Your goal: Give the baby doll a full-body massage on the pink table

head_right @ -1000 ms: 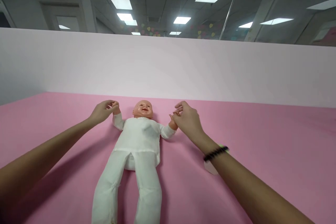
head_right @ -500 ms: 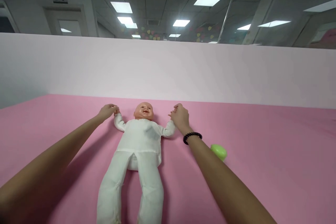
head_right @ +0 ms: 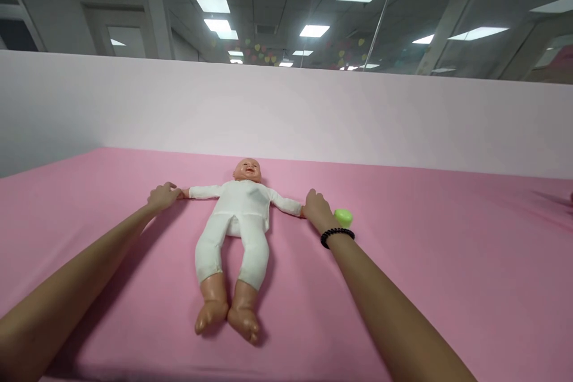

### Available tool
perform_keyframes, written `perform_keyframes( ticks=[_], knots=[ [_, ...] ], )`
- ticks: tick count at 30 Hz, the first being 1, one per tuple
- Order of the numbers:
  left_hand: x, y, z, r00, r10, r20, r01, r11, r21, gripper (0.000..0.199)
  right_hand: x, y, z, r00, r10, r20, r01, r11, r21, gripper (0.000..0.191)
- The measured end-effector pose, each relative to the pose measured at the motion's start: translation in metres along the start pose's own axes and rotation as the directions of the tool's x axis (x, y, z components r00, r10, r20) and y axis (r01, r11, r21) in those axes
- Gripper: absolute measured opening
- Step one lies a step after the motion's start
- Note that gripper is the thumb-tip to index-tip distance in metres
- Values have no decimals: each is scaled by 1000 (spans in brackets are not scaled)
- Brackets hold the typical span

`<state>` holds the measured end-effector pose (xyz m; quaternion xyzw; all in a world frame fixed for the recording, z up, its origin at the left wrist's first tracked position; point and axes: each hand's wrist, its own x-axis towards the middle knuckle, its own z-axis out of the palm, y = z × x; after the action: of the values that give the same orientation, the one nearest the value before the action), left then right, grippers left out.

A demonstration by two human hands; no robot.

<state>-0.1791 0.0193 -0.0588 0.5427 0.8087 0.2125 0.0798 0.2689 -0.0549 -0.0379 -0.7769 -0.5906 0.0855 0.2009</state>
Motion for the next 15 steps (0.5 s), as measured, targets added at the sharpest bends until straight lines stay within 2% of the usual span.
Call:
perform_keyframes(
  ticks=[2,4,5,7,10,12,14,15],
  knots=[
    [-17,10,-13,996,-16,-83,11,998,-64,55,-16,-16,-9,981,-153,-116,147,987,-59,32],
    [-36,22,-23,987,28,-156,-45,993,-111,52,-35,-34,-17,932,-304,-196,289,952,-103,34],
    [-46,29,-25,982,76,-174,-97,989,-114,50,-44,-41,-19,912,-354,-208,338,935,-108,34],
    [-65,42,-25,970,178,-163,-194,977,-90,46,-57,-50,-21,900,-388,-199,379,921,-84,35],
    [-94,60,-19,963,259,-69,-264,960,-88,42,-56,-48,-17,946,-273,-175,284,958,37,40],
    [-114,68,-20,954,298,40,-293,952,-91,44,-43,-38,-10,991,-72,-111,88,984,153,50],
    [-141,71,-29,933,319,165,-311,948,-74,50,-27,-24,-3,991,129,-41,-114,962,250,61],
    [-156,70,-36,924,309,225,-305,951,-54,53,-20,-18,2,982,189,-28,-174,945,278,64]
  ],
)
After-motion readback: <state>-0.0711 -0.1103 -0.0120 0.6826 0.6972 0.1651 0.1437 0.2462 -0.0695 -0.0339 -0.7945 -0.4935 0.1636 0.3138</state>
